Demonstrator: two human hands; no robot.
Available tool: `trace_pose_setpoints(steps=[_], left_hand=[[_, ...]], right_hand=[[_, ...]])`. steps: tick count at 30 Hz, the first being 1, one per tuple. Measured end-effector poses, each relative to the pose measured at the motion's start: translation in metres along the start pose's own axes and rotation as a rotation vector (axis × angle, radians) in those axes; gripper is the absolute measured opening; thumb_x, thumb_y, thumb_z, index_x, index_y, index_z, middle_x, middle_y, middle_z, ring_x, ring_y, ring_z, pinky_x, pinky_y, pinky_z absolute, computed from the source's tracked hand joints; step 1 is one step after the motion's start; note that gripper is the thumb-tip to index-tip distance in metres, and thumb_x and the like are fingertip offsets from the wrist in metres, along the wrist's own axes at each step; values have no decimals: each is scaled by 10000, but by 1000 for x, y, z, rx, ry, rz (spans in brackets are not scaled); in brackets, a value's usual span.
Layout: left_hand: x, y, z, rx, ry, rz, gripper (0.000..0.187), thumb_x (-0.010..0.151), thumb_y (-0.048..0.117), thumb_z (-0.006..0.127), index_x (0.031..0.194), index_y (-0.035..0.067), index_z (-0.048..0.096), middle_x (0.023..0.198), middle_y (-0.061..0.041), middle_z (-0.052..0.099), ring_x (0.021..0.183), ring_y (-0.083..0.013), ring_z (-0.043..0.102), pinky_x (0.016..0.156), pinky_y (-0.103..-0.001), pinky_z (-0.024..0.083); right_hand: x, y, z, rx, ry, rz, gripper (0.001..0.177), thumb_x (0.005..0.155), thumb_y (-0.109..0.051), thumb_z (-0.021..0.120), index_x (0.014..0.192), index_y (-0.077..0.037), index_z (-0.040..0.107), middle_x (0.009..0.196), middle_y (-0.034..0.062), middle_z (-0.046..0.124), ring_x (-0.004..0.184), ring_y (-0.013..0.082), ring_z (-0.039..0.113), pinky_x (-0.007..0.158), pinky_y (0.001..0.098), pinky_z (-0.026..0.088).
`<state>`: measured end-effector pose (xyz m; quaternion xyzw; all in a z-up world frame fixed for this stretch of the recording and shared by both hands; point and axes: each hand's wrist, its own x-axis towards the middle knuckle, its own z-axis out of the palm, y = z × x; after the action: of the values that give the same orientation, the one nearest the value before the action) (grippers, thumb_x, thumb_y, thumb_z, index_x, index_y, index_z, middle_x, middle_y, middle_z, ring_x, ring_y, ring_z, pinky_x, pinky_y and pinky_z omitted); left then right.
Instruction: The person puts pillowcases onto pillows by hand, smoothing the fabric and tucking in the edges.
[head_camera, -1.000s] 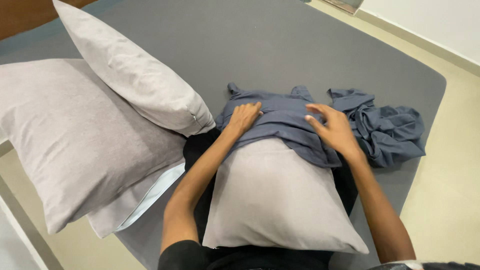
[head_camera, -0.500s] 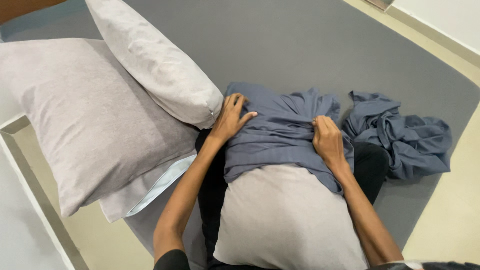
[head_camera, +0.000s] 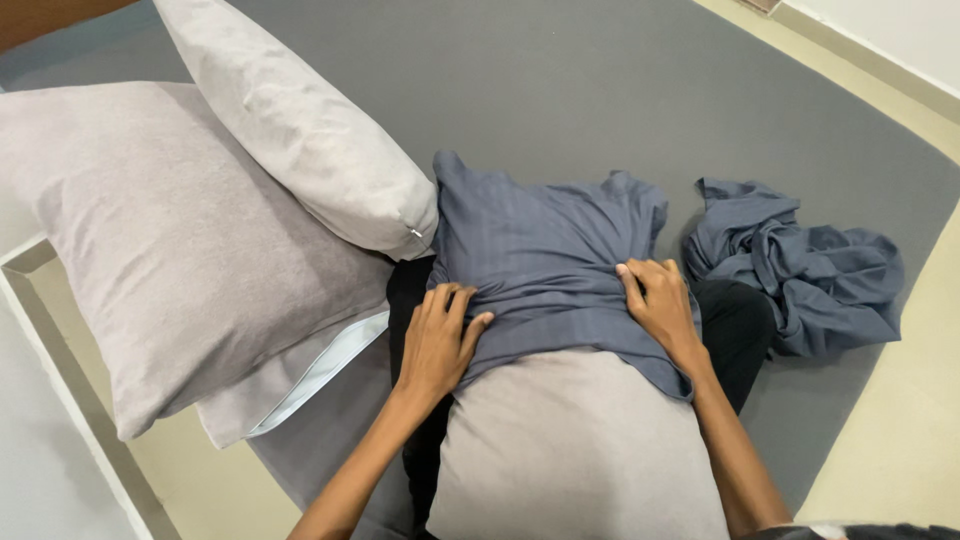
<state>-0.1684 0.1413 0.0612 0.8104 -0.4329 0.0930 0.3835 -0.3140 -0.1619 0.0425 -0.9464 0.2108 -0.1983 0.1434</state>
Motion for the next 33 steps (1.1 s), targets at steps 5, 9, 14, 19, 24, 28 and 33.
trace_pose_setpoints(steps=[5, 9, 14, 19, 24, 28, 33], left_hand=[[-12, 10, -11, -70, -306, -328, 799, 841, 484, 806, 1449, 89, 469, 1303, -296, 485, 1115, -453, 576, 817, -464, 535], [-5, 15, -7, -446, -450, -393, 711, 743, 426, 874, 1245, 98, 493, 1038, -149, 658, 937, -298, 701, 815, -403, 551], [59, 47, 11, -744, -44, -261, 410, 713, 149, 889, 888, 41, 536, 818, -41, 567, 839, -102, 549, 781, -290, 513], [196, 148, 27, -666, -194, 188, 719, 622, 307, 846, 1268, 91, 614, 935, -154, 749, 821, -264, 728, 725, -383, 570], [243, 142, 53, -607, -372, 366, 565, 881, 554, 734, 1273, 154, 660, 835, -83, 822, 722, -148, 803, 692, -337, 627], [226, 8, 100, -169, -173, 243, 771, 718, 604, 806, 1246, 69, 635, 1148, -189, 708, 1058, -366, 653, 805, -506, 519], [120, -62, 137, 245, -132, 297, 80, 883, 83, 626, 960, 60, 622, 879, -110, 677, 700, -323, 701, 576, -462, 527]], right_hand=[[-31, -41, -51, -107, -212, 109, 502, 912, -498, 662, 1192, -82, 638, 1166, 140, 665, 1120, 315, 617, 1020, 536, 421], [-56, -83, -62, -21, -451, 200, 1001, 803, -587, 693, 1596, -144, 271, 1594, 280, 277, 1428, 460, 281, 1020, 610, 300], [-60, -72, -34, 407, -176, 195, 912, 899, -593, 580, 1597, -84, 288, 1563, 317, 351, 1437, 450, 355, 1124, 512, 361], [-46, 3, -4, 985, 115, 471, 619, 919, -369, 660, 1410, -47, 463, 1373, 200, 495, 1298, 327, 475, 1078, 433, 420], [-55, 47, -70, 886, 404, 424, 330, 939, -144, 741, 1223, -11, 638, 1183, 83, 638, 1159, 205, 594, 1032, 355, 479], [-59, 20, -160, 461, -30, 199, 339, 808, -101, 787, 1139, -40, 743, 1169, 56, 726, 1108, 198, 669, 947, 344, 522], [-30, -39, -129, 360, -133, 76, 317, 908, -215, 711, 1202, -97, 732, 1232, 85, 748, 1178, 224, 704, 1013, 362, 521]])
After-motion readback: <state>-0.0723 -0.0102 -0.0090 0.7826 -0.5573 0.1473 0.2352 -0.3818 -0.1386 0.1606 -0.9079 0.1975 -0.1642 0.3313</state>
